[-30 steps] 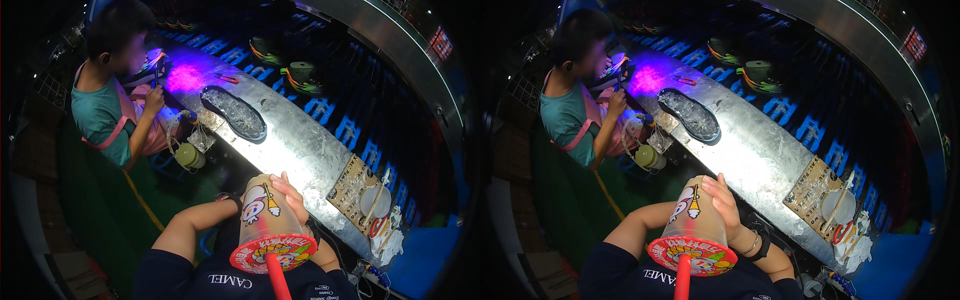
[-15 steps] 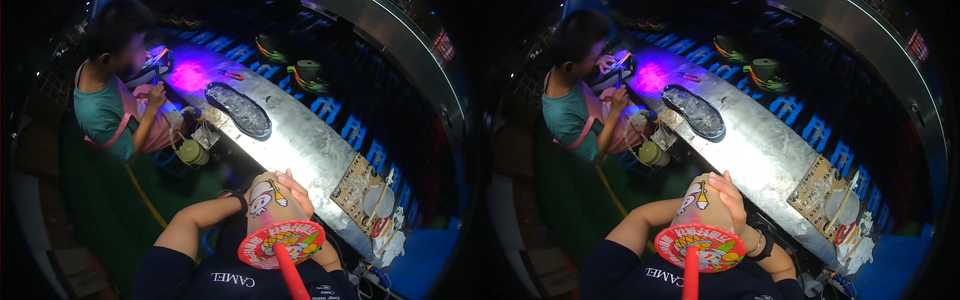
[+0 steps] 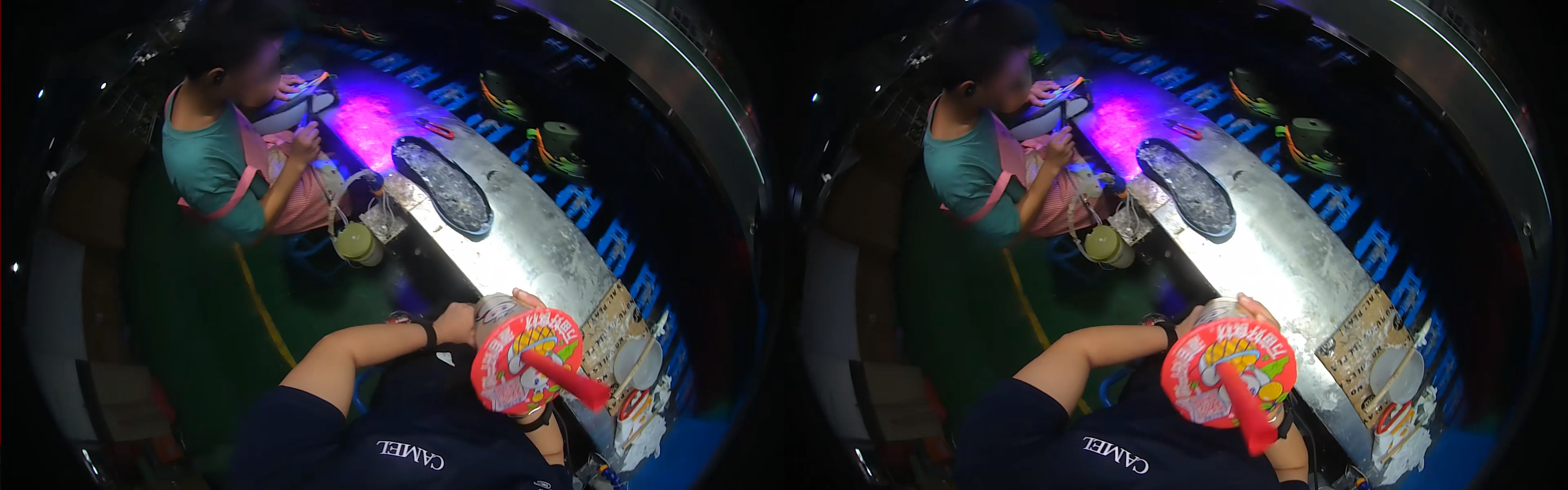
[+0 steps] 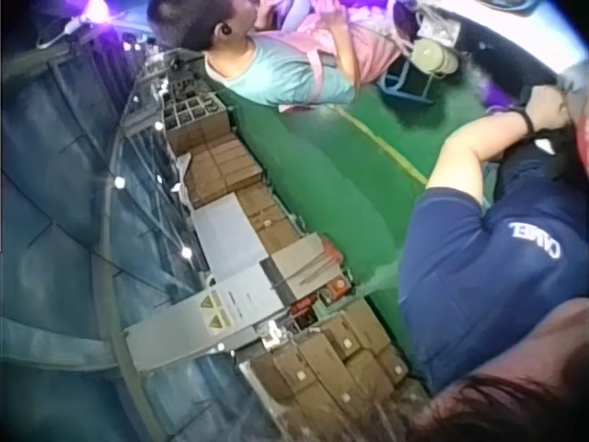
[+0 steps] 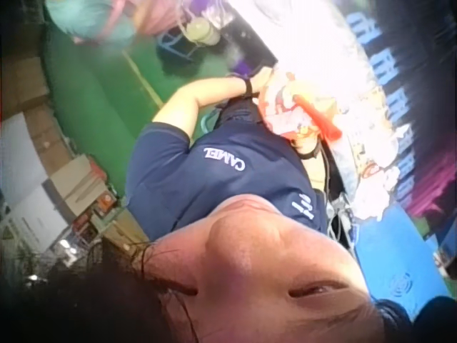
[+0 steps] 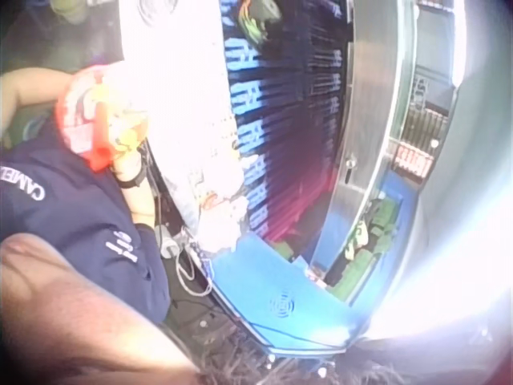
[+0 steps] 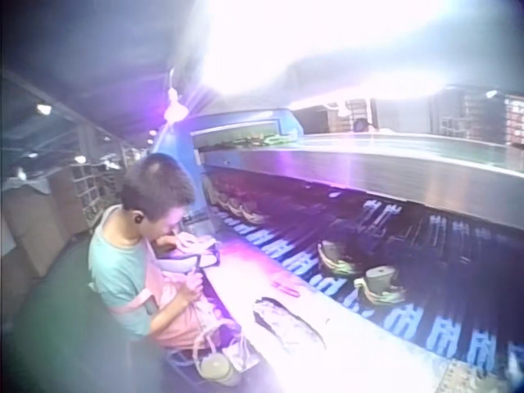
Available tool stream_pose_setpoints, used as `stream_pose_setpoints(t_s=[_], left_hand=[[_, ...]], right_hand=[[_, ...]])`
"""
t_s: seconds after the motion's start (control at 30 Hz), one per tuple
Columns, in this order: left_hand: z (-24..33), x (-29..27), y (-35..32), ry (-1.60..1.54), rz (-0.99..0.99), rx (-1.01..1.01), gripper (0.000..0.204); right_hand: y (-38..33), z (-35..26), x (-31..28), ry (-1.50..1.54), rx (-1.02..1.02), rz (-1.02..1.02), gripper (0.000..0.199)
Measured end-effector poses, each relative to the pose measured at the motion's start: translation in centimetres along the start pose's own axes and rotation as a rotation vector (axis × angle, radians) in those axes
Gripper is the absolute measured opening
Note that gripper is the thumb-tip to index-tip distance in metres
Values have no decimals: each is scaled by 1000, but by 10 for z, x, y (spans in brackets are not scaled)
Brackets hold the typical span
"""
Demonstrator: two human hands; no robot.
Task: Apply adhesive to shoe soles and place them on a conveyor belt in a factory setting.
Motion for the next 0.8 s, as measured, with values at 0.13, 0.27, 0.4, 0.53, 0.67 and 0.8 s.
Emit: stream_pose_setpoints(t_s=[0.13,0.27,0.4,0.53,0.67,0.8], left_hand=[[70,-17,8,108,-87,71,31],[64,-7,11,561,-153,35,21],[65,-7,9,510,-85,134,22],[65,-6,10,548,-81,118,23],[64,-5,10,562,-60,141,23],[61,-3,11,565,-44,158,19]], right_hand=[[-12,-19,13,-341,-205,-30,55],[-16,-9,4,-1089,-520,-41,55],[-19,7,-10,-1467,-616,-44,57],[-20,20,-22,-1499,-563,-88,57],[-21,18,-19,-1457,-524,-133,65],[-19,23,-31,-1648,-614,-111,70]])
Point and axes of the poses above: each hand's wrist, its own y-axis towards the middle knuckle, its own x-axis out of the palm, z = x × y, the point moved 5 cm from there along y, towards the middle knuckle, and after that the axes turned 1 degree about x, right-handed, at the moved point
